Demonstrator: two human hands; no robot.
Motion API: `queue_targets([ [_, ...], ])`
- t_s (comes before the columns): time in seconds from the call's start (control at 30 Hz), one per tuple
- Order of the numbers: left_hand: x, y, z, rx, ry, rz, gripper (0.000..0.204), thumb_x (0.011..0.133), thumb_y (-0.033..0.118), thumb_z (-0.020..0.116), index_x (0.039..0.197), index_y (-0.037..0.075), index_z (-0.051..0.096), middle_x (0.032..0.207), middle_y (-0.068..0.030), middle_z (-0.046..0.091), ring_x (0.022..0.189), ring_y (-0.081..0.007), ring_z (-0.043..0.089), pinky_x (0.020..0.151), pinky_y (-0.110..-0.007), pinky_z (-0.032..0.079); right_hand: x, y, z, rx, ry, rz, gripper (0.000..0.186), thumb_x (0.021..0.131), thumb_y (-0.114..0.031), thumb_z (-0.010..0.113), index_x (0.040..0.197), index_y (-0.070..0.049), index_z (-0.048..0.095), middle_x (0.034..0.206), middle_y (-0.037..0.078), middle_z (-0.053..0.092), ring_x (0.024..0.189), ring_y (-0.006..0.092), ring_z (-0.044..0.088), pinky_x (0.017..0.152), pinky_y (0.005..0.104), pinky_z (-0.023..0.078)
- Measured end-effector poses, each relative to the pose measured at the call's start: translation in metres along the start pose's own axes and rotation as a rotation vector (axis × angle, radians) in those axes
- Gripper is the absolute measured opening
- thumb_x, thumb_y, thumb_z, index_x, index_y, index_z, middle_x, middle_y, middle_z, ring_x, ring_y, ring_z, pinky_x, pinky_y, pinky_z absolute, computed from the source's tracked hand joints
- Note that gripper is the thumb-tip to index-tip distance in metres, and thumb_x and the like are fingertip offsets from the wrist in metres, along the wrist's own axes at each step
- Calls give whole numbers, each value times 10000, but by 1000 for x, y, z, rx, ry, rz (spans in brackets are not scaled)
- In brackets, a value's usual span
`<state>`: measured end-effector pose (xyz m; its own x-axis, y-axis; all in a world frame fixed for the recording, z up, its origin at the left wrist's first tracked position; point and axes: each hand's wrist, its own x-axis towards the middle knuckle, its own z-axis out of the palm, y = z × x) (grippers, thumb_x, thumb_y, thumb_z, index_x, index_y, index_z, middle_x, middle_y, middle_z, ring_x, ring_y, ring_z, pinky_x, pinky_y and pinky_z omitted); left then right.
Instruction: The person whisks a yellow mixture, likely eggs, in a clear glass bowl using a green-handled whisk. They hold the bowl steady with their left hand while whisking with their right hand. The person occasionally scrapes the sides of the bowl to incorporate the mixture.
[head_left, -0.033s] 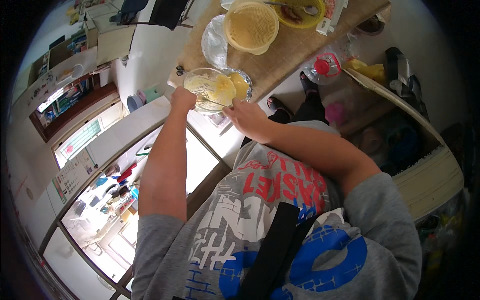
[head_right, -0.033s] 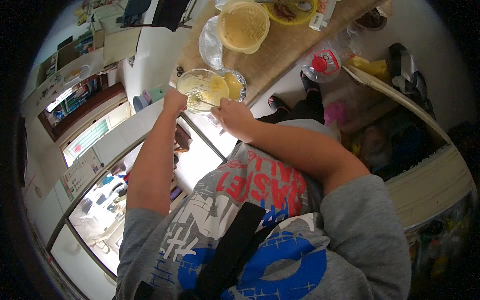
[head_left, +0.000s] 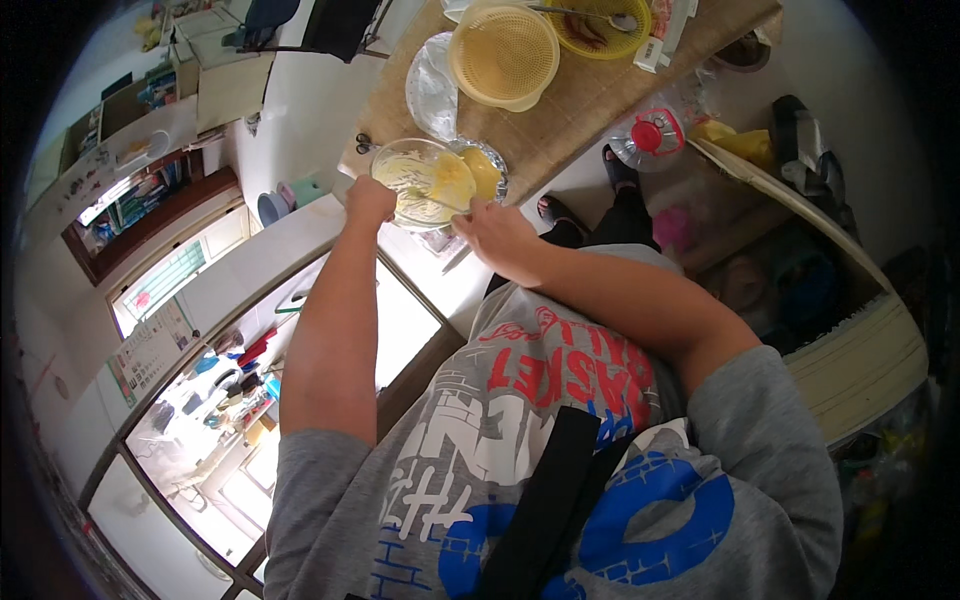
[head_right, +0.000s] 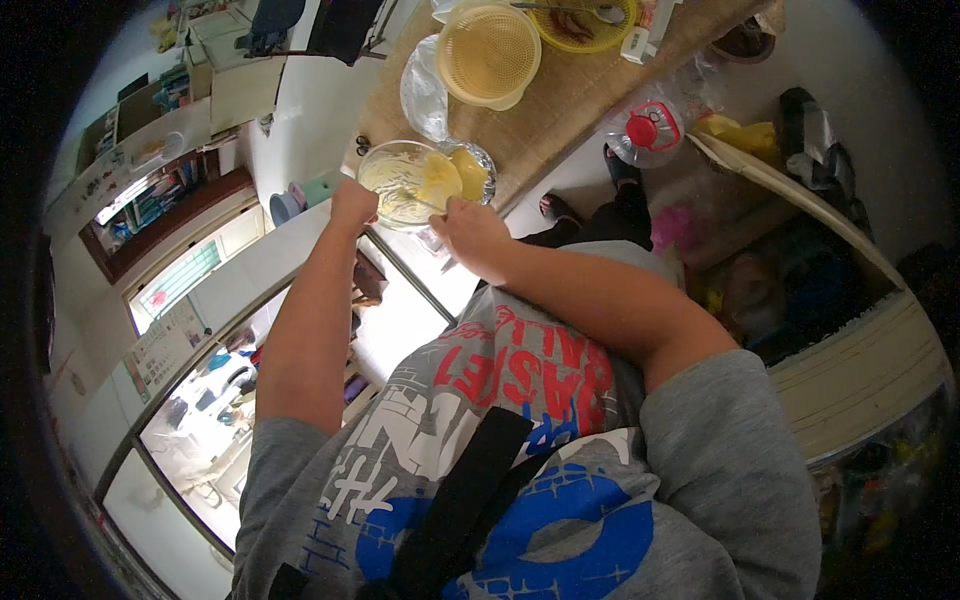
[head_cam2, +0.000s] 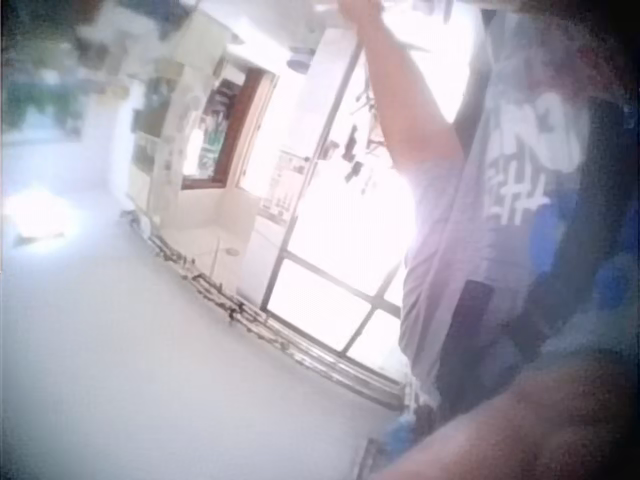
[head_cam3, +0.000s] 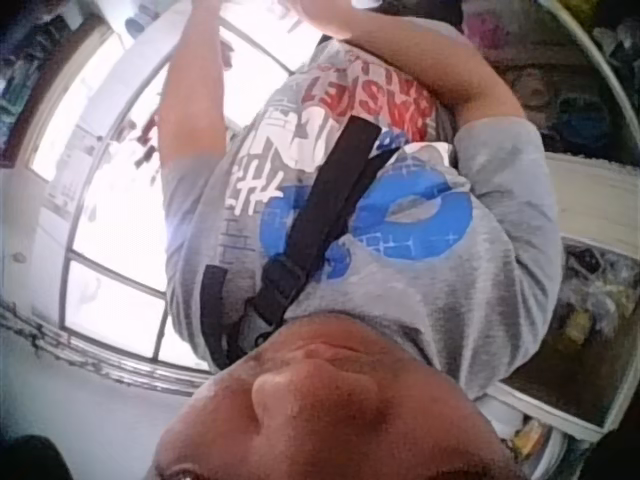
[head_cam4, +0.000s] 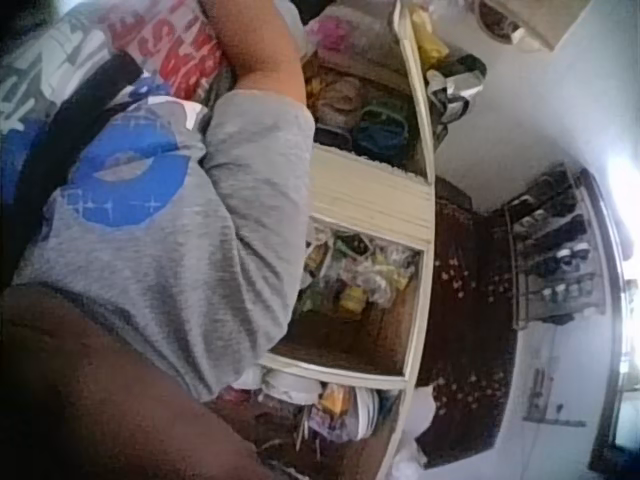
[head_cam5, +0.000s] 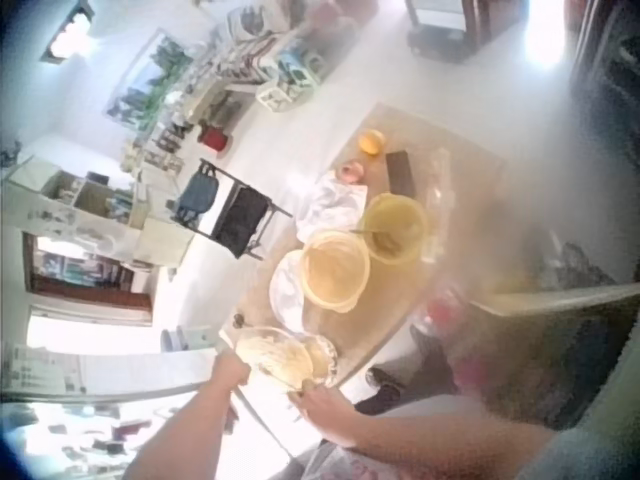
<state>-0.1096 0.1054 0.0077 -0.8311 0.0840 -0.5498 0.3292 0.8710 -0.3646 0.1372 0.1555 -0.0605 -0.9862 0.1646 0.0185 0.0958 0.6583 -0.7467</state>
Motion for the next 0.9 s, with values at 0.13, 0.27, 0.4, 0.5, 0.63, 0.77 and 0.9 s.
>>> queue_targets([
  [0.13,6,-9,14,53,35,-3,244,757,121,690,935,-40,735,906,-242,734,950,-345,729,829,-402,570,-4,14,-4,0,65,37,190,897,-164,592,1062,-71,602,976,139,596,844,258,656,658,370,529],
  [0.27,14,-3,8,129,-4,25,274,743,91,696,985,-30,735,955,-244,732,982,-344,723,848,-406,567,2,9,2,-69,53,-19,200,883,-171,606,1061,-80,601,961,125,592,842,246,652,670,361,523],
  [0.4,12,1,7,111,6,-21,307,728,68,710,1018,-28,732,1029,-255,721,1036,-354,705,870,-413,560,0,18,5,-38,58,37,202,873,-172,611,1054,-82,606,942,120,586,828,247,656,653,369,528],
  [0.5,17,-2,12,113,-4,-27,325,720,59,721,1032,-33,728,1053,-257,716,1057,-356,698,878,-412,557,-3,17,3,-64,75,42,202,873,-173,609,1055,-86,612,937,123,586,810,257,663,650,376,536],
  [0.63,21,4,9,179,-30,-11,341,720,52,733,1049,-36,723,1060,-248,719,1060,-353,697,880,-409,556,-6,11,6,-25,11,8,207,883,-168,596,1072,-85,611,953,136,596,823,268,669,665,376,544],
  [0.77,23,2,10,125,-32,-28,328,729,56,736,1043,-38,724,1062,-239,722,1062,-346,698,875,-405,558,-7,21,1,7,8,101,189,896,-164,581,1064,-87,616,970,154,603,848,278,668,683,383,552],
  [0.9,24,3,11,188,-43,-12,332,723,57,739,1041,-35,726,1046,-235,725,1045,-343,705,862,-404,562,-13,17,2,28,76,33,179,902,-170,580,1055,-86,618,971,162,603,860,288,671,689,398,552],
])
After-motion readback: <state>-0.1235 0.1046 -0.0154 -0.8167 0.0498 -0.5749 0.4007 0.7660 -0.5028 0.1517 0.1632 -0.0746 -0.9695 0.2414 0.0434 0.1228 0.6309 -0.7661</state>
